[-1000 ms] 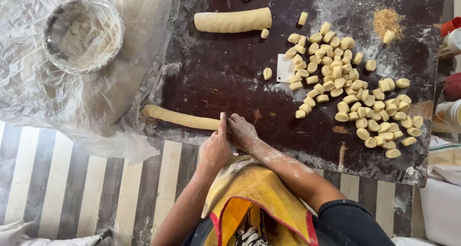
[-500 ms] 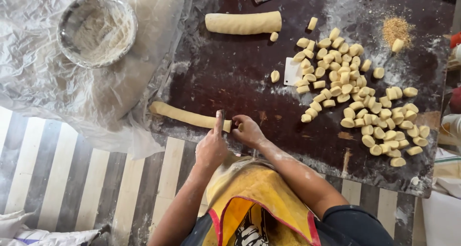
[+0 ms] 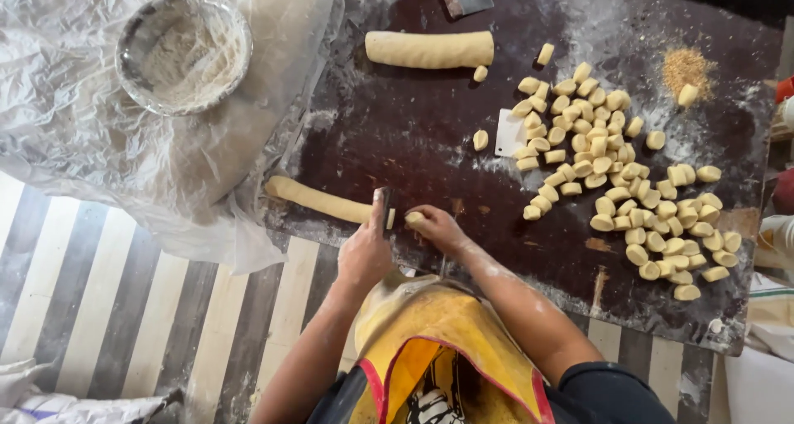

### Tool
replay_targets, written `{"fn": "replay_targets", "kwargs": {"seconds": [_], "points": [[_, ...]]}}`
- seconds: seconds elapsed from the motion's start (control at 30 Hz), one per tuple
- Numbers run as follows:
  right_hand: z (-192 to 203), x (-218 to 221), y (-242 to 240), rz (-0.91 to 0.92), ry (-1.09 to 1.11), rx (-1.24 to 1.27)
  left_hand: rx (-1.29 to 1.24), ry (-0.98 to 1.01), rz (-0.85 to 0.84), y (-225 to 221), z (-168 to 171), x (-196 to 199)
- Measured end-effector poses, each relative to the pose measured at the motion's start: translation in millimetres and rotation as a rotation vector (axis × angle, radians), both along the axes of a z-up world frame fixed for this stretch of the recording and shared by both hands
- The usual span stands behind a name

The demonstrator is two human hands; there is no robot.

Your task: The person rolls a length of dough back and forth on a floured wooden table to form a long rope, then cuts the rope into small dough pieces with a bench scraper, flicking each piece onto a growing pile. A second worker occasionally reaches pieces from the pile.

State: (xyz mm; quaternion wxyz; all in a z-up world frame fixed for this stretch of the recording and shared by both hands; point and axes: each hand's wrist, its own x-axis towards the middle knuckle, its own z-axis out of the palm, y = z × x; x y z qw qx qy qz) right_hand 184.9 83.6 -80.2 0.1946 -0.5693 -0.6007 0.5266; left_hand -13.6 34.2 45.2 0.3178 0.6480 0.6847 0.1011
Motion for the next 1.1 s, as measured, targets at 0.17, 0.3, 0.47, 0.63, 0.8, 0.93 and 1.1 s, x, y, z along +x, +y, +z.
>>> {"fn": "replay_targets", "kwargs": {"seconds": [0.17, 0.3, 0.47, 0.63, 0.8, 0.93, 1.1], "points": [[-32.0, -8.1, -0.7, -0.11, 0.478, -0.33, 0.005, 0.034, -0.002, -11.5, -11.8, -12.1], [15.5, -41.2, 2.8, 0.059, -0.276, 0.174, -0.032, 0.096, -0.038, -9.8, -22.2, -8.4], [42.2, -59.9, 9.8, 0.343, -0.618, 0.132, -0.073, 0.067, 0.001, 24.3, -46.3, 2.2], [-9.1, -23.4, 10.8, 0.238, -0.537, 0.191, 0.132, 0.025, 0.014, 39.3, -50.3, 5.2], [-52.0, 70.7, -4.9, -0.419, 0.847, -0.661, 0.12, 0.055, 0.006, 23.7, -54.2, 8.1], [42.3, 106.6, 15.9, -0.575, 0.782, -0.525, 0.095, 0.093, 0.0, 25.6, -56.5, 12.5], [28.3, 137.9, 14.4, -0.674, 0.778, -0.13, 0.195, 0.07, -0.029, 21.2, -66.5, 15.5]]}}
